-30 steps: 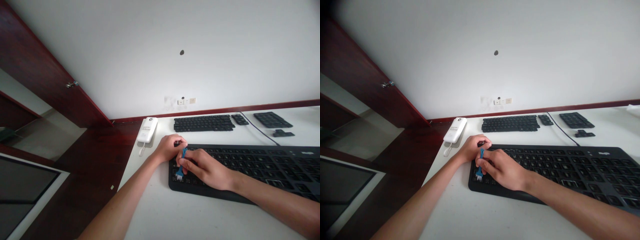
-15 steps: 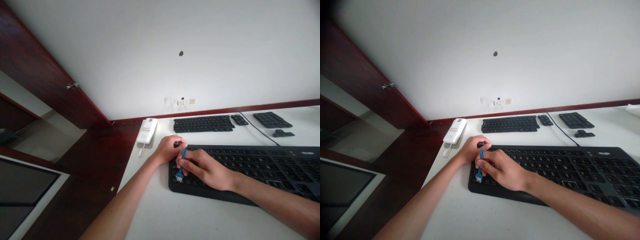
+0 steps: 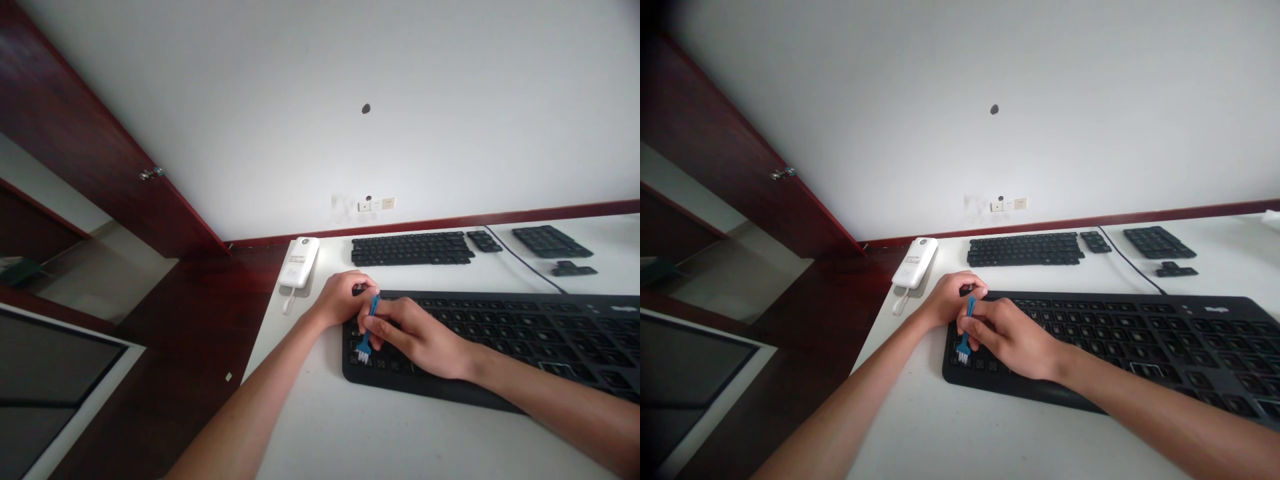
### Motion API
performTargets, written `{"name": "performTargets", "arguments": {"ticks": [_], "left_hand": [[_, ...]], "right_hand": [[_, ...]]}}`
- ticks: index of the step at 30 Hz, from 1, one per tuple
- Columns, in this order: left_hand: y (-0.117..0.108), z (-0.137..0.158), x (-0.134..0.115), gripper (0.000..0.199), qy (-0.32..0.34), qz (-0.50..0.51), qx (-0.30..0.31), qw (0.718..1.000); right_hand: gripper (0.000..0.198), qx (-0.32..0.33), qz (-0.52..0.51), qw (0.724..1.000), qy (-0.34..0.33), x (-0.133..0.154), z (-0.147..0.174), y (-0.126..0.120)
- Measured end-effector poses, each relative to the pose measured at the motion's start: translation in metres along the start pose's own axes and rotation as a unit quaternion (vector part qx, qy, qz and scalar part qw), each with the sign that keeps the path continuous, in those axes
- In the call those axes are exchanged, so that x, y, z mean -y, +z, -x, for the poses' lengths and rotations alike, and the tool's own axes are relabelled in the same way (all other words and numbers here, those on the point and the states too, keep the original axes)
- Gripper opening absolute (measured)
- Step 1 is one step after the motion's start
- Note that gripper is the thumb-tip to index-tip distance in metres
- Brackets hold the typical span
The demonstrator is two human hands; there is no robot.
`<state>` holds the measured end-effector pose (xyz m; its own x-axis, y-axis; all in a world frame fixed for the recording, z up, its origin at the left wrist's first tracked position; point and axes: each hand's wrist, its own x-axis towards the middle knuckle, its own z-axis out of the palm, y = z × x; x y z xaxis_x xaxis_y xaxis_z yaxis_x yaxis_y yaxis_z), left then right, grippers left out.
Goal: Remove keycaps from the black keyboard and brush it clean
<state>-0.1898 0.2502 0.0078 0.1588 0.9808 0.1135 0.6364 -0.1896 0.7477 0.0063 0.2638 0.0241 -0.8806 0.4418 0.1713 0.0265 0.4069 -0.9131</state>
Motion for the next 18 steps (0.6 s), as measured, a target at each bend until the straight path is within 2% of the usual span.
{"name": "performTargets", "arguments": {"ticks": [4,14,18], "left_hand": [[0.0,-0.0001,0.0015,0.023,0.013,0.005,0.002,1.0],[0.0,-0.0001,0.0003,0.022,0.003,0.003,0.002,1.0],[-0.0001,-0.0002,0.0002,0.021,0.001,0.006,0.005,1.0]], "right_hand": [[0.044,-0.026,0.01,1.0,0.011,0.0001,-0.0003,-0.0002],[0.041,-0.003,0.003,1.0,0.006,-0.0015,0.0014,0.0005],[0.043,-0.026,0.006,1.0,0.009,-0.0007,0.001,0.0009]]}}
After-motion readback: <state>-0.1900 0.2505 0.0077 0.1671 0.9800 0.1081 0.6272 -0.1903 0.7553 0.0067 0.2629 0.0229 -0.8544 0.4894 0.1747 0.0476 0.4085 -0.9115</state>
